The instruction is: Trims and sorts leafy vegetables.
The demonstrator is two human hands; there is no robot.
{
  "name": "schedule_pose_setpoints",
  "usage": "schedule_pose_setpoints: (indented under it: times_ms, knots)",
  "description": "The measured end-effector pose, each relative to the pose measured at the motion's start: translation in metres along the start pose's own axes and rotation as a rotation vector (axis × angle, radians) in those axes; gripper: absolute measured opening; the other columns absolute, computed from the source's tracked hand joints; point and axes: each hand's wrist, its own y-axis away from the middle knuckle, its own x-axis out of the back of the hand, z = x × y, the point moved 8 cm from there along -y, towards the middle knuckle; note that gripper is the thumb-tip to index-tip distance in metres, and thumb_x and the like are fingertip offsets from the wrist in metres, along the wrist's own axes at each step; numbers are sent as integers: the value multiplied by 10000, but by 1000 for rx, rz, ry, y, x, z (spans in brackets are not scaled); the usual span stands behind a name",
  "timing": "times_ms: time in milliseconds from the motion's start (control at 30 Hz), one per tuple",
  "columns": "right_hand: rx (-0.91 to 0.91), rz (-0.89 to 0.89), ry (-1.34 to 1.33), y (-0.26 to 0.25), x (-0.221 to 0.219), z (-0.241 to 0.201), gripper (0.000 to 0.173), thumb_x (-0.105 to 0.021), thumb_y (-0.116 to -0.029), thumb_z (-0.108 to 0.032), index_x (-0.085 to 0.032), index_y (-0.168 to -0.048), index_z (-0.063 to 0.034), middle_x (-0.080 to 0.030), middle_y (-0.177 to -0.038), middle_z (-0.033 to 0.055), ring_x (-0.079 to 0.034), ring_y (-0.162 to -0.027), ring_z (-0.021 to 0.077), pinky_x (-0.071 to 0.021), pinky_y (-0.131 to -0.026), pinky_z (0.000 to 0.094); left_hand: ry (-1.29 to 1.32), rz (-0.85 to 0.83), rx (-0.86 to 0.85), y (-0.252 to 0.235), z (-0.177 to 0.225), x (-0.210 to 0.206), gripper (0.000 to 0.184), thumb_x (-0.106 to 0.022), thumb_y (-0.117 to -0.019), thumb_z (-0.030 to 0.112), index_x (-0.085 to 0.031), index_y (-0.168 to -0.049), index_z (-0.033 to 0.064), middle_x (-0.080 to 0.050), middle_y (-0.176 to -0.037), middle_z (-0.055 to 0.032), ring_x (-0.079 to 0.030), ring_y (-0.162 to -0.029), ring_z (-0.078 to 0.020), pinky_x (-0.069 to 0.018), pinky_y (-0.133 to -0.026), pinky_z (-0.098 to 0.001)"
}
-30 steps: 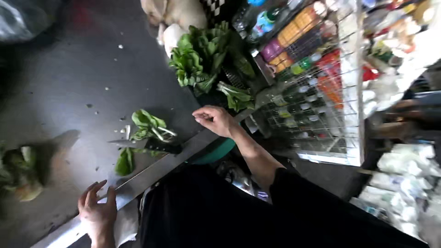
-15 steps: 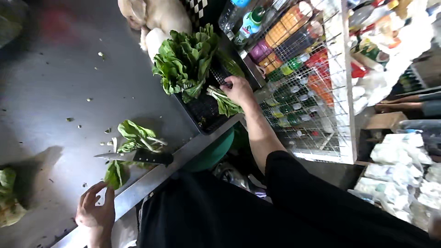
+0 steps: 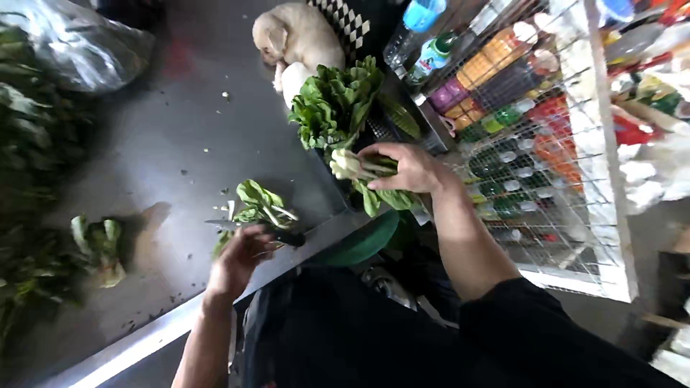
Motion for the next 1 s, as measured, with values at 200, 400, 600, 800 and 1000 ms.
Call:
schedule_pose_setpoints:
  times_ms: [200,400,600,800,1000]
  knots:
    - [511,114,68,-8,-115,-124,560,-780,-849,-520,-666,-1349,-294,-409,-1623,97,-166,-1564,423,-80,-1208,754,254,-405,66,16,13,-54,812,-408,-948,767,-546,-1390,100,-690,-1220,-120,-697,-1068,-264,-609,-883,-446]
    - [379,0,-109,-6,-197,-143,485,-776,-901,-353,-687,-1278,-61,-655,-1332,101,-603,-1281,190,-520,-1084,368,250,26,-117,60,-3,38,334,-451,-1043,240,-569,-1281,38,-690,-1141,-106,-689,-940,-199,-589,-851,-398]
    - [-29,-195,-90,3,-294,-178,384,-764,-918,-263,-702,-1220,-34,-713,-1179,135,-680,-1112,224,-547,-1007,458,-745,432,-302,139,17,109,709,-790,-839,107,-470,-1469,38,-704,-1172,-163,-703,-1051,-246,-572,-942,-501]
    - [-116,-295,-61,23,-350,-234,380,-739,-938,-291,-711,-1232,-51,-702,-1210,138,-665,-1143,229,-525,-1023,459,-720,491,-457,200,6,153,431,-762,-810,86,-640,-1211,-12,-708,-1089,-154,-699,-1007,-234,-570,-911,-487]
    - [-73,-239,-190,35,-393,-270,377,-784,-865,-121,-674,-1207,-8,-722,-1069,121,-689,-988,154,-569,-913,386,-583,494,-670,250,-18,193,433,-713,-825,123,-629,-1196,-83,-695,-1099,-171,-677,-1009,-158,-556,-915,-354]
